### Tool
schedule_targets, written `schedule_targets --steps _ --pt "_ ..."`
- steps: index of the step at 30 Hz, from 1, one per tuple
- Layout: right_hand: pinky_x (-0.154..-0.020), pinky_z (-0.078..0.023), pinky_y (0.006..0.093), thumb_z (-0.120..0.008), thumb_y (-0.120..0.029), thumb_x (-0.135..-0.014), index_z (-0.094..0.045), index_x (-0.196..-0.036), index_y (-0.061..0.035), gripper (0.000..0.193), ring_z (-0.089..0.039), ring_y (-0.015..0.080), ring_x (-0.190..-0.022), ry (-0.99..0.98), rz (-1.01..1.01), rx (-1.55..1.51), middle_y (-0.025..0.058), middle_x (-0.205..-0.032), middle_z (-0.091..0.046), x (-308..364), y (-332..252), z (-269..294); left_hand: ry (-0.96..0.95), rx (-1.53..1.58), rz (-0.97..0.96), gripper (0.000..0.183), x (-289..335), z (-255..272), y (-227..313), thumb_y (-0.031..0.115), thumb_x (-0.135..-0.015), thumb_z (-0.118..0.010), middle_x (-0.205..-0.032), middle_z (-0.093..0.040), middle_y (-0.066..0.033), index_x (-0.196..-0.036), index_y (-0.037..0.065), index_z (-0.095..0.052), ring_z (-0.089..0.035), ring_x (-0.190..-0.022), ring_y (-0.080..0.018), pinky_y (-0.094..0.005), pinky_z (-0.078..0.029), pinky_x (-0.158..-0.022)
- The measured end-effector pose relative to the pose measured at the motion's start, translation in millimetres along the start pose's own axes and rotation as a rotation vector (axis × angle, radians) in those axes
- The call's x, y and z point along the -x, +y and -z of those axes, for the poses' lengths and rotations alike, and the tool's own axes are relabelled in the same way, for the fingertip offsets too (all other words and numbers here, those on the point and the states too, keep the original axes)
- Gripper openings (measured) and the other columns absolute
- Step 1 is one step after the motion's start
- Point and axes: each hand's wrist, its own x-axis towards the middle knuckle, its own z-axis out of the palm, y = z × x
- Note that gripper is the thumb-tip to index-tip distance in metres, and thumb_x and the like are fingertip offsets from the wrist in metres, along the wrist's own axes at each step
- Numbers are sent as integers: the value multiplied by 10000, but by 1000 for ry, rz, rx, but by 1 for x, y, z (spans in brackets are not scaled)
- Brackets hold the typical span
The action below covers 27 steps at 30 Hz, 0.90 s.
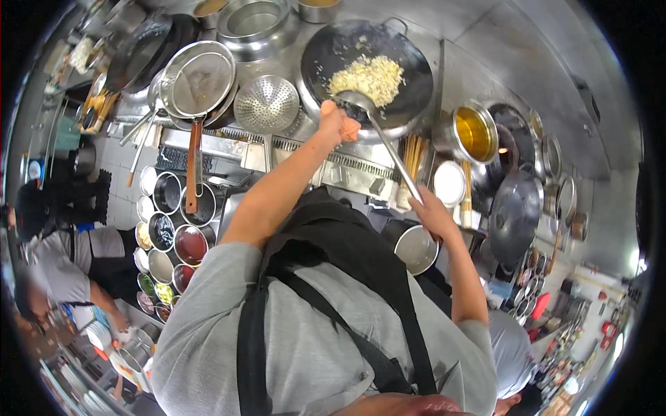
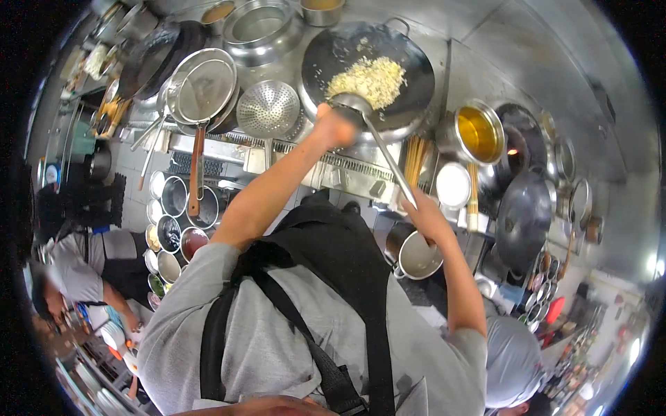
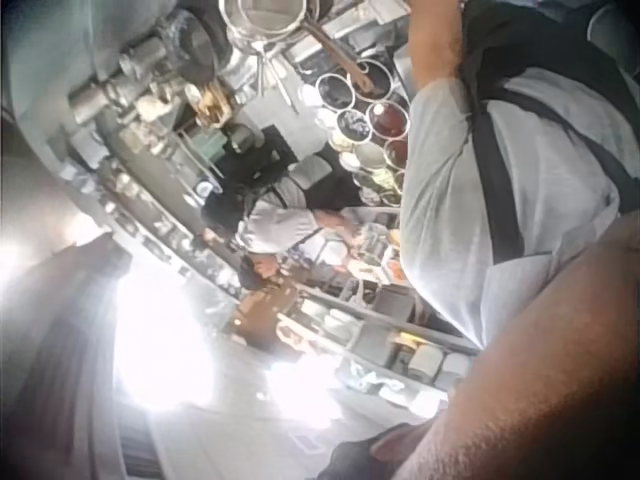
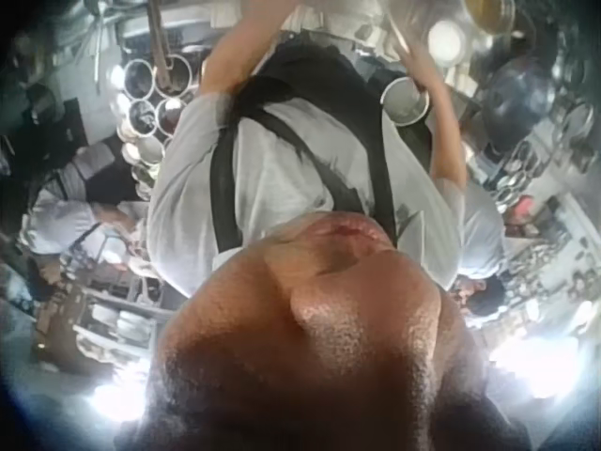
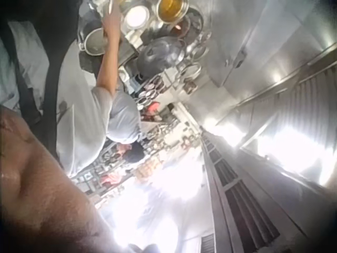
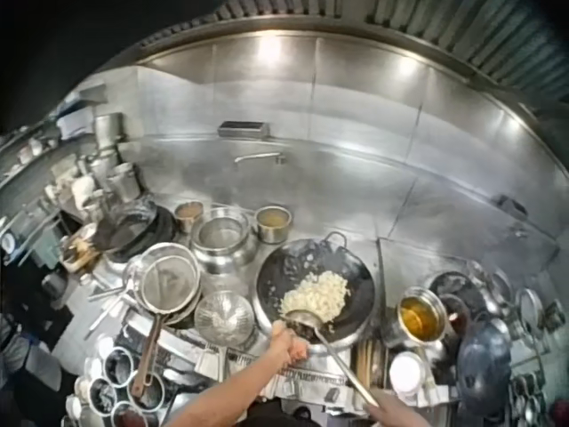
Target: Stir-frying ingredients in a wok using a large ladle.
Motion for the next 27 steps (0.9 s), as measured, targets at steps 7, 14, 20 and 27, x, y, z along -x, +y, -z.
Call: schedule_targets --steps 7,14,20,27 --pt "-783 -466 505 -528 -246 -907 -511 -1087 -22 288 -622 448 -866 -46 79 130 274 -882 -636 35 -30 51 -18 -83 234 201 176 -24 29 184 -906 -505 -905 -637 -149 -1021 19 -498 -674 -790 -313 -485 -571 -662" --pt "-701 -475 567 -548 -228 -899 -480 -1096 -24 292 -617 481 -769 481 72 233 276 -791 -633 -69 29 -41 -50 -236 146 162 64 90 -47 170 -893 -517 -922 -631 -127 -984 40 -551 -666 -768 -278 -436 -564 -605" --pt "-576 -463 420 -591 -188 -896 -547 -1134 4 309 -583 298 -575 67 56 -140 182 -677 -582 37 -6 47 -24 -94 133 100 180 21 0 125 -896 -489 -855 -592 -98 -963 63 -529 -637 -773 -252 -436 -554 -672" --pt "-651 -471 446 -580 -210 -884 -560 -1106 13 316 -602 444 -758 312 208 10 257 -846 -625 -55 34 -9 -354 -364 76 243 46 73 -16 209 -890 -527 -678 -596 -69 -692 75 -567 -602 -565 -227 -379 -505 -489"
